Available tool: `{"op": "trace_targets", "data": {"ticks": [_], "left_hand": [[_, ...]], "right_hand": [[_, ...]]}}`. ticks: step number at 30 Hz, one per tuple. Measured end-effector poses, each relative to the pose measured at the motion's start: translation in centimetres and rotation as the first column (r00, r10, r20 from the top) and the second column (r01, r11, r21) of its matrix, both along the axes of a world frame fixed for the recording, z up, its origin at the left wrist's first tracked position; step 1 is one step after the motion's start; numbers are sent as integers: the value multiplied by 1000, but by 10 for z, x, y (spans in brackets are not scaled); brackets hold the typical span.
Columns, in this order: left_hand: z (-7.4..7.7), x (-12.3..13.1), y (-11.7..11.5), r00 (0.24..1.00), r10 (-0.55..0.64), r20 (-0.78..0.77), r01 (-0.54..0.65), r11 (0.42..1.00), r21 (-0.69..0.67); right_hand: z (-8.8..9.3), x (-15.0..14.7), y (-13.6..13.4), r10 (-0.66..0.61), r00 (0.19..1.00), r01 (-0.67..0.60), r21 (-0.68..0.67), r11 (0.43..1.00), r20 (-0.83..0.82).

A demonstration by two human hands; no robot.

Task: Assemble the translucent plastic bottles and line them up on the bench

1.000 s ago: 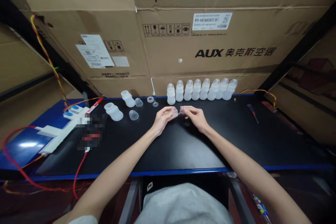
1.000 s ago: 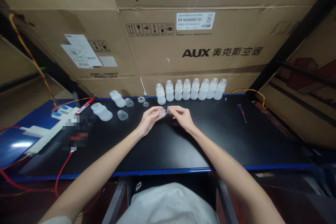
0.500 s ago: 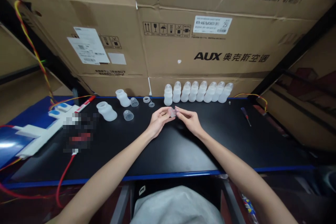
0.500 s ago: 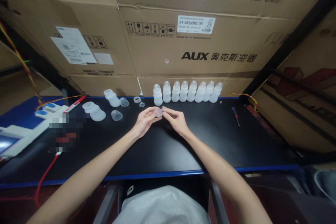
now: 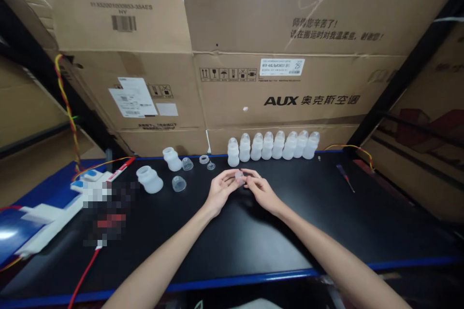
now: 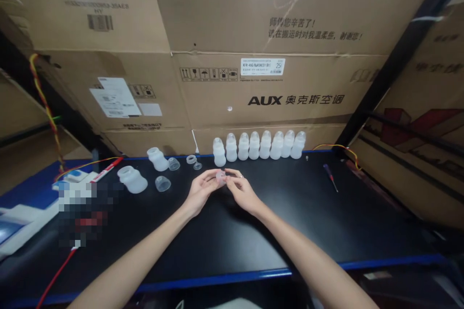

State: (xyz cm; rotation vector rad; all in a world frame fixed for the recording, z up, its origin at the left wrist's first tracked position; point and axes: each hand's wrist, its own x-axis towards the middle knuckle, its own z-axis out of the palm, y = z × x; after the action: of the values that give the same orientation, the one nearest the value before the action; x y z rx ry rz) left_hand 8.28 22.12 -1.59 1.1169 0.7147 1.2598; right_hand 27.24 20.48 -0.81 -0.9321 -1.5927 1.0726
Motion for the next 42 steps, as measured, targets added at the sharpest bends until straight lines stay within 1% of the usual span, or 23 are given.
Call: {"op": "trace_targets", "data": {"ticks": [3, 6, 9, 12, 15, 17, 19, 22, 27, 29, 31, 34, 36, 37, 39, 42], "left_hand": [[0, 0, -3, 999, -24, -40, 26, 998, 63], [2, 2, -8, 995, -5, -97, 17, 992, 125], [4, 3, -13, 992, 3, -127, 19, 985, 169], [7, 2, -16, 989, -59, -138, 83, 981, 175], [9, 2, -20, 985, -113, -127, 135, 975, 178], [10, 2, -23, 984, -132, -122, 153, 972, 181], [10, 3, -25, 984, -123, -129, 146, 973, 181], [8, 4, -25, 987, -66, -148, 93, 978, 186], [5, 4, -21, 983, 19, -181, 19, 979, 202], [5, 3, -19, 979, 55, -194, -13, 978, 210], [6, 2, -19, 974, 77, -211, -30, 976, 217], [9, 1, -21, 966, 91, -241, -34, 972, 232], [11, 3, -23, 962, 95, -255, -30, 969, 246], [12, 3, -24, 962, 97, -256, -29, 966, 257], [12, 5, -26, 958, 123, -259, -44, 956, 290], [12, 6, -26, 937, 175, -302, -56, 930, 363]], "right_hand": [[5, 1, -5, -6, 999, 8, -41, 999, 45], [11, 1, -11, -14, 1000, 15, -103, 995, 9], [15, 0, -13, 53, 993, -73, -185, 980, -110], [17, 3, -11, 121, 967, -178, -249, 952, -226], [16, 8, -9, 174, 946, -249, -271, 930, -273], [15, 12, -9, 207, 945, -272, -261, 926, -254], [12, 14, -9, 223, 952, -271, -237, 933, -210], [12, 16, -11, 228, 965, -250, -198, 948, -129], [19, 16, -16, 256, 966, -252, -88, 964, 31], [20, 16, -17, 276, 960, -271, -98, 958, 41], [18, 19, -16, 304, 953, -302, -154, 941, -7], [12, 22, -12, 359, 925, -379, -234, 895, -124], [10, 20, -11, 367, 908, -413, -277, 868, -204], [9, 17, -11, 345, 906, -409, -299, 862, -245], [10, 11, -11, 262, 905, -377, -346, 859, -336], [13, 2, -10, 138, 872, -357, -417, 836, -470]]}}
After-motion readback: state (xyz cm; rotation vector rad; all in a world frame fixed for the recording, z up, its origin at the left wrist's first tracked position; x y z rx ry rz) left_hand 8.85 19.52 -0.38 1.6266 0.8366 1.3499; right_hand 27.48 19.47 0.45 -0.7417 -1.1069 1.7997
